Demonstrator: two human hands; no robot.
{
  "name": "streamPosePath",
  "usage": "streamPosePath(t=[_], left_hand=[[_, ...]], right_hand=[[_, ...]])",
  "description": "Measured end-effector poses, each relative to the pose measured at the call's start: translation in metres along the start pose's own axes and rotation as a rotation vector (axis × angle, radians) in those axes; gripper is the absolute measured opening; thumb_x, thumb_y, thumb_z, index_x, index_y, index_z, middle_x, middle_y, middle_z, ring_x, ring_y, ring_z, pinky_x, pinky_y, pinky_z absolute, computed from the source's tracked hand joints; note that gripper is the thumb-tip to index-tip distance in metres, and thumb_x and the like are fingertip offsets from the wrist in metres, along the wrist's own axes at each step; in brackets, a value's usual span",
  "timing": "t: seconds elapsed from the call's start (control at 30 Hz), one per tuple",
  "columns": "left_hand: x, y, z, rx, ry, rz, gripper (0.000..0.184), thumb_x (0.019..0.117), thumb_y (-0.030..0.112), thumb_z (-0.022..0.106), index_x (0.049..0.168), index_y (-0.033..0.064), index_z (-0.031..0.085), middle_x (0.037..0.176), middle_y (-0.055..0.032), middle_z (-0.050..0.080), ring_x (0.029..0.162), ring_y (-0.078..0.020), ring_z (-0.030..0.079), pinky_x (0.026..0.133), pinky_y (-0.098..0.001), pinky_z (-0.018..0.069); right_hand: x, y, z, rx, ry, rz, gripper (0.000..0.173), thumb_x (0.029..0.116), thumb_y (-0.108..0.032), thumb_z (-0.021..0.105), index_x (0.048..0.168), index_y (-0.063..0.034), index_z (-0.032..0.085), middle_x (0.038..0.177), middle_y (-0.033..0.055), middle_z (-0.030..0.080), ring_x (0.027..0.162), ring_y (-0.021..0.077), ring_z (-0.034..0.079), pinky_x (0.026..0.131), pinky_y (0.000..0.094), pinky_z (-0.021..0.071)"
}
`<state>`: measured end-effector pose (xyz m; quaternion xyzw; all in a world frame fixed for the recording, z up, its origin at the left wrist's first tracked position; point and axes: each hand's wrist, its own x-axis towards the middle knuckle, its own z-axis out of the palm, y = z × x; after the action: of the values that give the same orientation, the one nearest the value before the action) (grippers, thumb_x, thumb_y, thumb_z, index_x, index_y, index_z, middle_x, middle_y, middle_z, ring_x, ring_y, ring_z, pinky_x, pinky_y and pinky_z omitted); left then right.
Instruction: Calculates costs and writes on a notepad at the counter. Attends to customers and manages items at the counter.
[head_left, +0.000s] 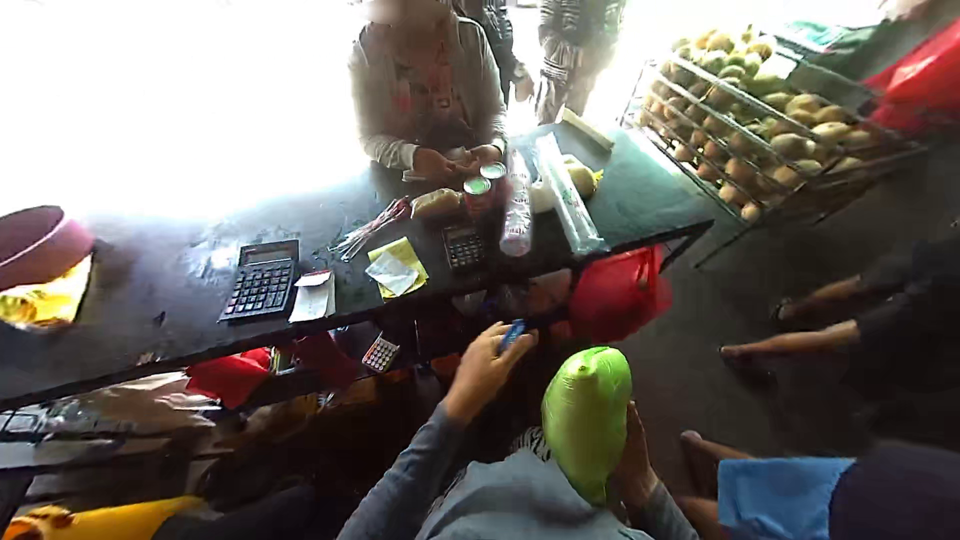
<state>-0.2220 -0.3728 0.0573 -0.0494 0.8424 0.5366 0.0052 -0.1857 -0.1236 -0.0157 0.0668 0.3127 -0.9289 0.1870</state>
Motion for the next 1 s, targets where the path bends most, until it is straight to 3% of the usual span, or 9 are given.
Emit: streamPosePath(t=[0.17, 0.33, 0.53, 0.63, 0.73, 0.8, 0.87, 0.93, 1.0], left_hand=[[-0.005, -0.101, -0.082, 0.198, 0.332, -0.154, 0.046, 0.1008, 0.036, 0.056, 0.127, 0.0005, 0.069, 0.127, -0.0193, 0.069, 0.115, -0.0296, 0.068, 0.101, -0.0523, 0.0520], [-0.020, -0.146, -0.136, 0.263, 0.620, -0.408, 0.045, 0.0994, 0.031, 0.059, 0.124, -0.0056, 0.068, 0.117, -0.0286, 0.069, 0.110, -0.0417, 0.066, 0.097, -0.0625, 0.0471], [0.031, -0.146, -0.151, 0.097, 0.777, -0.540, 0.051, 0.1078, 0.037, 0.045, 0.122, -0.0071, 0.066, 0.115, -0.0254, 0.070, 0.102, -0.0328, 0.069, 0.091, -0.0536, 0.0523], [0.071, -0.127, -0.155, -0.029, 0.771, -0.483, 0.055, 0.1105, 0.035, 0.032, 0.126, -0.0069, 0.063, 0.120, -0.0213, 0.070, 0.102, -0.0248, 0.071, 0.092, -0.0435, 0.0552], [0.095, -0.113, -0.160, -0.057, 0.717, -0.361, 0.052, 0.1091, 0.030, 0.030, 0.117, -0.0068, 0.065, 0.112, -0.0149, 0.072, 0.100, -0.0144, 0.068, 0.093, -0.0355, 0.0544], [0.106, -0.102, -0.158, -0.097, 0.680, -0.268, 0.051, 0.1086, 0.030, 0.030, 0.112, -0.0044, 0.067, 0.118, -0.0127, 0.071, 0.114, -0.0155, 0.066, 0.100, -0.0375, 0.0528], [0.119, -0.083, -0.141, -0.209, 0.608, -0.195, 0.050, 0.1089, 0.032, 0.033, 0.122, -0.0036, 0.066, 0.135, -0.0148, 0.065, 0.133, -0.0211, 0.056, 0.112, -0.0420, 0.0455], [0.134, -0.062, -0.119, -0.306, 0.465, -0.134, 0.049, 0.1076, 0.033, 0.038, 0.137, -0.0007, 0.059, 0.151, -0.0174, 0.051, 0.146, -0.0259, 0.041, 0.119, -0.0445, 0.0369], [0.147, -0.046, -0.107, -0.310, 0.323, -0.042, 0.051, 0.1078, 0.035, 0.039, 0.144, 0.0033, 0.057, 0.158, -0.0205, 0.042, 0.151, -0.0324, 0.033, 0.123, -0.0515, 0.0278]], right_hand=[[0.130, -0.063, 0.004, -0.248, 0.037, -0.168, 0.051, 0.0822, -0.053, 0.076, 0.114, -0.0155, 0.066, 0.097, 0.0009, 0.077, 0.089, 0.0111, 0.074, 0.078, 0.0340, 0.0644], [0.244, -0.167, 0.004, -0.509, 0.323, -0.362, 0.033, 0.1102, -0.028, 0.035, 0.131, -0.0088, 0.052, 0.103, -0.0018, 0.070, 0.093, 0.0059, 0.070, 0.082, 0.0296, 0.0613], [0.384, -0.235, -0.039, -0.677, 0.461, -0.321, 0.046, 0.1081, -0.031, 0.048, 0.149, -0.0089, 0.044, 0.130, 0.0084, 0.062, 0.113, 0.0135, 0.064, 0.095, 0.0362, 0.0558], [0.436, -0.232, -0.047, -0.711, 0.514, -0.180, 0.046, 0.1042, -0.033, 0.057, 0.145, -0.0115, 0.049, 0.126, 0.0074, 0.065, 0.111, 0.0153, 0.065, 0.094, 0.0388, 0.0565], [0.447, -0.241, -0.038, -1.119, 0.577, -0.147, 0.056, 0.0998, -0.037, 0.065, 0.147, -0.0105, 0.049, 0.136, 0.0093, 0.061, 0.121, 0.0181, 0.061, 0.100, 0.0415, 0.0533], [0.440, -0.249, -0.016, -1.504, 0.456, -0.329, 0.076, 0.0957, -0.032, 0.070, 0.155, 0.0030, 0.037, 0.150, 0.0305, 0.045, 0.136, 0.0394, 0.049, 0.113, 0.0538, 0.0410], [0.417, -0.217, 0.046, -1.655, 0.257, -0.504, 0.065, 0.0995, -0.029, 0.061, 0.147, 0.0102, 0.041, 0.133, 0.0356, 0.054, 0.115, 0.0364, 0.059, 0.100, 0.0471, 0.0490], [0.379, -0.146, 0.121, -1.598, -0.160, -0.409, 0.046, 0.1010, -0.027, 0.054, 0.129, 0.0095, 0.055, 0.099, 0.0119, 0.064, 0.083, 0.0056, 0.060, 0.079, 0.0252, 0.0530], [0.350, -0.062, 0.172, -1.436, -0.623, -0.070, 0.048, 0.0931, -0.035, 0.066, 0.127, -0.0005, 0.065, 0.088, -0.0025, 0.069, 0.073, -0.0012, 0.061, 0.069, 0.0225, 0.0543]])
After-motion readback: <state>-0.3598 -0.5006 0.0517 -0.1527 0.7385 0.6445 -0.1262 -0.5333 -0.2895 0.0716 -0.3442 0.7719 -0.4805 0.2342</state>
